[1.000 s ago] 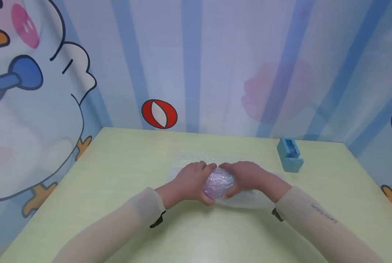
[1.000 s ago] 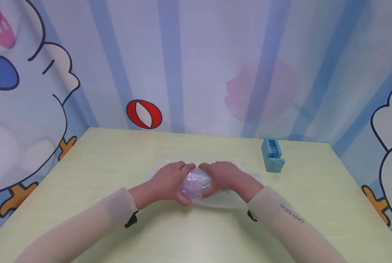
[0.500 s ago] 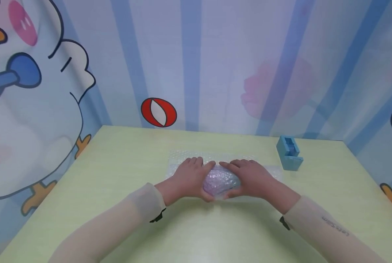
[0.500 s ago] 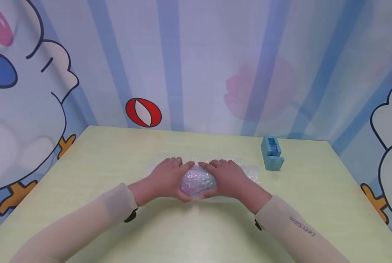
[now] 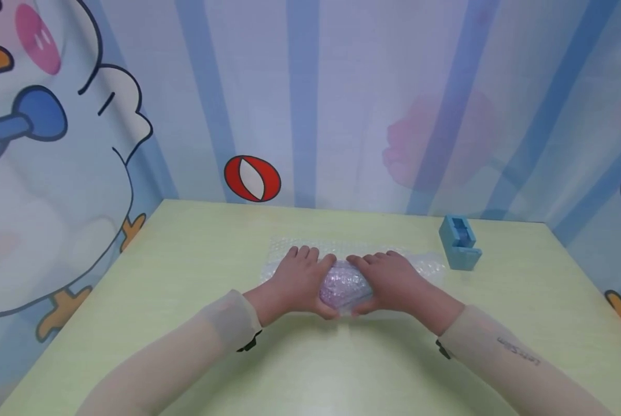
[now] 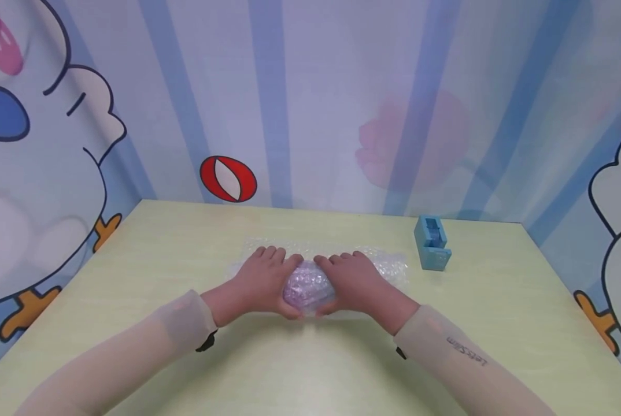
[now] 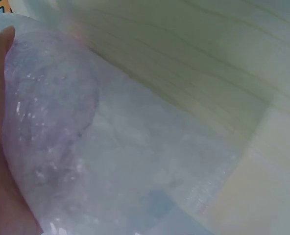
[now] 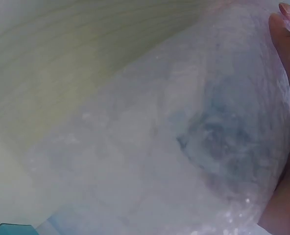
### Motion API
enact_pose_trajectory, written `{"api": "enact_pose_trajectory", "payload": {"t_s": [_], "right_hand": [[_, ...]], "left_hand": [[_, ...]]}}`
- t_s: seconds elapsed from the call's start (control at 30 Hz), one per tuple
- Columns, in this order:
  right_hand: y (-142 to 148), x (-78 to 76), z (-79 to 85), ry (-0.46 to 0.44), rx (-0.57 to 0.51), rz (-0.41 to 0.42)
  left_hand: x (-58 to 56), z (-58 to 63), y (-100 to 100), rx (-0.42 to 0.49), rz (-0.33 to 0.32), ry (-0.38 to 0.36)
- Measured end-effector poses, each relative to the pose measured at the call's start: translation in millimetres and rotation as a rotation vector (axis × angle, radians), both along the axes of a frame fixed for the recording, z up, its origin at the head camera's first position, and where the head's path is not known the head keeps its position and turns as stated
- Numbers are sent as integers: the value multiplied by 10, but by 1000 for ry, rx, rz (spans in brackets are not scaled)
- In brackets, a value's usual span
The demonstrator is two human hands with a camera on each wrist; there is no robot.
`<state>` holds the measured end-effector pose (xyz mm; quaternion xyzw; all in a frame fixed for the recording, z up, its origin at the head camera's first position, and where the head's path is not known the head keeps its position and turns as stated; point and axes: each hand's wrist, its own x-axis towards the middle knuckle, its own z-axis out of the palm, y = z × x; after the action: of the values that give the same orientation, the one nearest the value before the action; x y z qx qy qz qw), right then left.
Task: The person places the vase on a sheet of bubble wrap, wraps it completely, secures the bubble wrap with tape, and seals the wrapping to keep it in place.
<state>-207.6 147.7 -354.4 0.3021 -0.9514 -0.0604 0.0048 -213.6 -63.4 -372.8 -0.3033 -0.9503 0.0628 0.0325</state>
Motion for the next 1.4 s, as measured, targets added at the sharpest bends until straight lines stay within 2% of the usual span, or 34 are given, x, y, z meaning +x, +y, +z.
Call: {"api": "enact_pose_trajectory", "payload": {"t_s": [0.23, 0.47, 0.77, 0.9, 1.2, 1.3, 1.4], "right_hand": [[-32, -63, -7, 6, 34, 28], [-36, -91, -10, -13, 35, 40], [-26, -107, -14, 8, 52, 74], [-28, -128, 5, -10, 51, 73], [-58, -205, 61, -65, 14, 88], [-75, -230, 72, -93, 21, 77], [-81, -263, 76, -113, 17, 70]], "left_hand": [[-29, -49, -27, 28, 0, 22], [-57, -68, -32, 85, -12, -30], [-80, -32, -16, 69, -18, -65], [-85, -31, -12, 60, -36, -60], [-28, -17, 12, 141, -114, -14], [-15, -11, 24, 153, -112, -15], [-27, -16, 36, 179, -79, -42]]}}
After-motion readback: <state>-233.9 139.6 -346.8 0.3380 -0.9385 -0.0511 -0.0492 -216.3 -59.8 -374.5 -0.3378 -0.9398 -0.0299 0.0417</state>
